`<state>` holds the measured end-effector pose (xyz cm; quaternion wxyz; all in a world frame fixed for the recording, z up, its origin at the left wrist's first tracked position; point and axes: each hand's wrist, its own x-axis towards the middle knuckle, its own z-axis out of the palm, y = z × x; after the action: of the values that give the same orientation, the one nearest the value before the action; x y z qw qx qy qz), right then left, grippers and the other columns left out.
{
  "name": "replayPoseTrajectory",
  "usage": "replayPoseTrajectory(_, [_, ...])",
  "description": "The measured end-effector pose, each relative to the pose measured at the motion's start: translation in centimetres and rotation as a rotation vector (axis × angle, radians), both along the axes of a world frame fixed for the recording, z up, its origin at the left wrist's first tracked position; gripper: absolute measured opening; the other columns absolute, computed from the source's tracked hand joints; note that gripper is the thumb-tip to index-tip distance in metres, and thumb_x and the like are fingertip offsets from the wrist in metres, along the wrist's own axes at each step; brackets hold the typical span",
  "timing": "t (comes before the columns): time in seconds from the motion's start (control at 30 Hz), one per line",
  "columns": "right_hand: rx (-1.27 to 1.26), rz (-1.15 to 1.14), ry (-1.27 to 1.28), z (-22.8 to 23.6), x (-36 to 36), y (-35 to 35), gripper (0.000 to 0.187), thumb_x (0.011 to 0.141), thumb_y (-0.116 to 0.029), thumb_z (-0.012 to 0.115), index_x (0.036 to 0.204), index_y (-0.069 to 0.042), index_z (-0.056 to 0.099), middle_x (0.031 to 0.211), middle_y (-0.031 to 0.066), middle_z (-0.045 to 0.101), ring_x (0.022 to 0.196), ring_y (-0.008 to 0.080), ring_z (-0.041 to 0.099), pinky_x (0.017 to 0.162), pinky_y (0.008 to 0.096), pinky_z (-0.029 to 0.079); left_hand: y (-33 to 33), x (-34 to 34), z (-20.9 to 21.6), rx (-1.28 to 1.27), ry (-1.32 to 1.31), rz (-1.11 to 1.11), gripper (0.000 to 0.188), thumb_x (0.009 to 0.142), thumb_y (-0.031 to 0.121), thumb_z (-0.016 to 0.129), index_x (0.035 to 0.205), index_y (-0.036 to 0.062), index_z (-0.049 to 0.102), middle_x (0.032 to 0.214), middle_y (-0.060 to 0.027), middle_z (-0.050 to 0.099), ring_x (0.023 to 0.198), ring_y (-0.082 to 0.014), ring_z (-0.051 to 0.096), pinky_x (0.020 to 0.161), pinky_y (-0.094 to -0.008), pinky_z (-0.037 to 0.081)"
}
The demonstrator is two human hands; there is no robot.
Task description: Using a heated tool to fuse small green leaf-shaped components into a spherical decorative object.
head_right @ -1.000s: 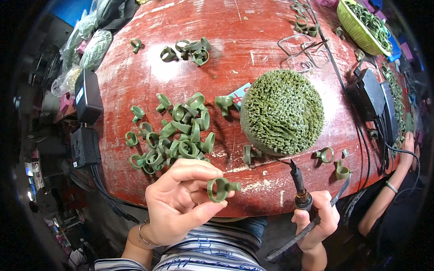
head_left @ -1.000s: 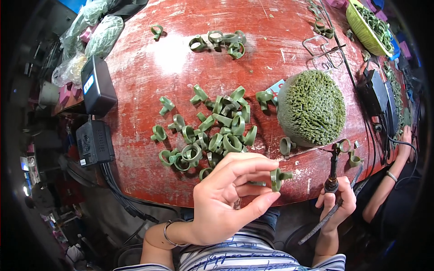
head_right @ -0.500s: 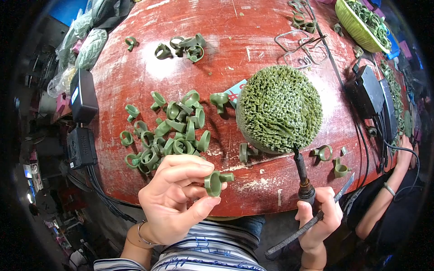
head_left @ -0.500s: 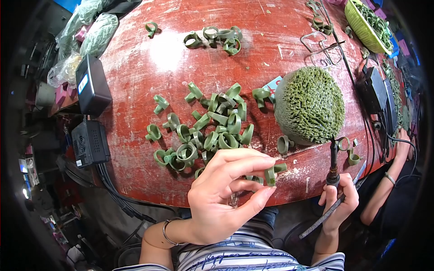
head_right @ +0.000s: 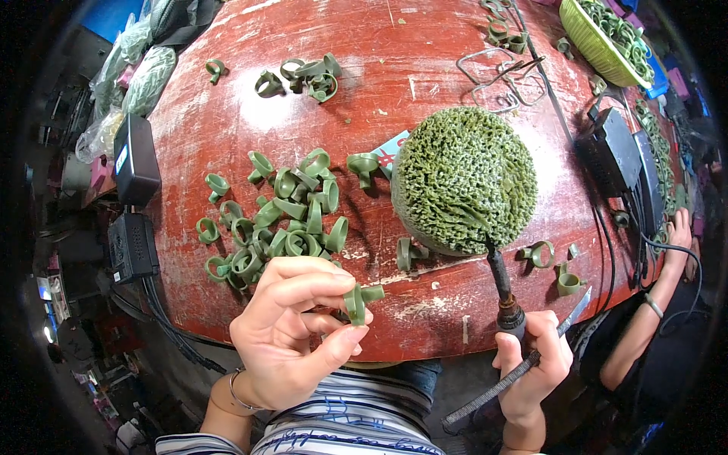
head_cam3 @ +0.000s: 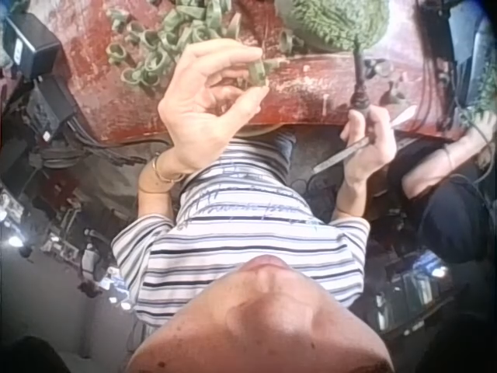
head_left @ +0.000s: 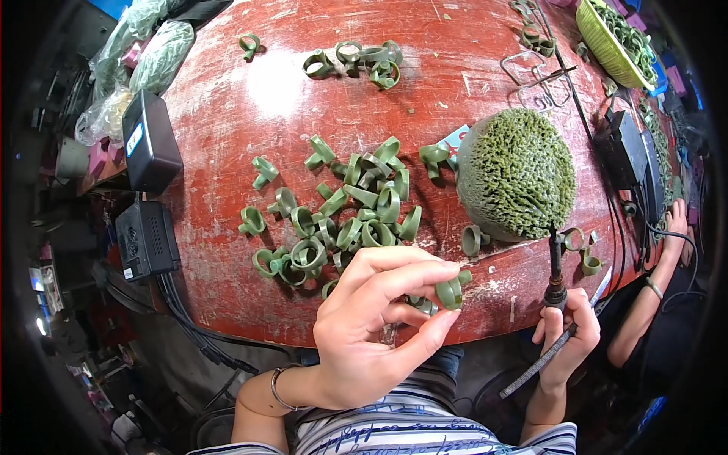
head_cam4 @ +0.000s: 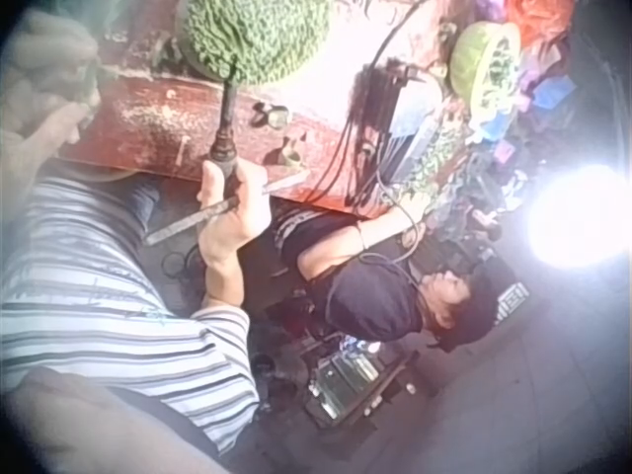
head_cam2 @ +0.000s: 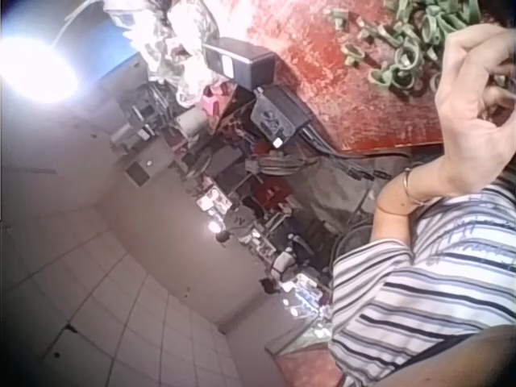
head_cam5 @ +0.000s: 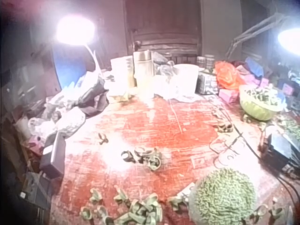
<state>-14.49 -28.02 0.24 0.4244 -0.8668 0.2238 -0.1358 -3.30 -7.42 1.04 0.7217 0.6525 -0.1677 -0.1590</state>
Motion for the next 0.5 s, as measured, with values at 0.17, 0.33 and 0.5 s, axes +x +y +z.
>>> replayPoseTrajectory(0.17, [0.001,0.004,-0.022,-0.5,-0.6,-0.5,0.018,0.081,-0.009,0.066,0.083,0.006,0.055,0.070,0.0056,0.049,0.046,0.0082,0.046,0.044,0.0226,0.033,-0.4,-0.3,-0.6,0.013,-0.049,0.025,0.041,0.075,-0.014,0.064,0.113,-0.0046,0.053,0.115,-0.0161,0.047,0.091,-0.0189,0.062,0.072,-0.0239,0.057])
replayPoseTrajectory(0.33, [0.029,-0.009,-0.055,-0.4,-0.2,-0.3,0.018,0.080,-0.009,0.066,0.083,0.006,0.056,0.068,0.0056,0.049,0.046,0.0089,0.048,0.044,0.0226,0.033,-1.7,-0.6,0.2,0.278,-0.284,0.012,0.036,0.072,-0.006,0.072,0.107,0.0021,0.063,0.105,-0.0091,0.061,0.068,-0.0040,0.058,0.051,-0.0168,0.048])
replayPoseTrajectory(0.5, [0.111,-0.013,-0.080,-0.5,-0.1,-0.5,0.016,0.080,-0.006,0.066,0.084,0.006,0.057,0.069,0.0058,0.050,0.047,0.0086,0.049,0.044,0.0222,0.035,-3.8,-1.5,-0.2,0.454,-0.492,-0.015,0.035,0.071,-0.001,0.073,0.104,0.0017,0.063,0.100,-0.0102,0.062,0.071,-0.0140,0.063,0.055,-0.0239,0.052])
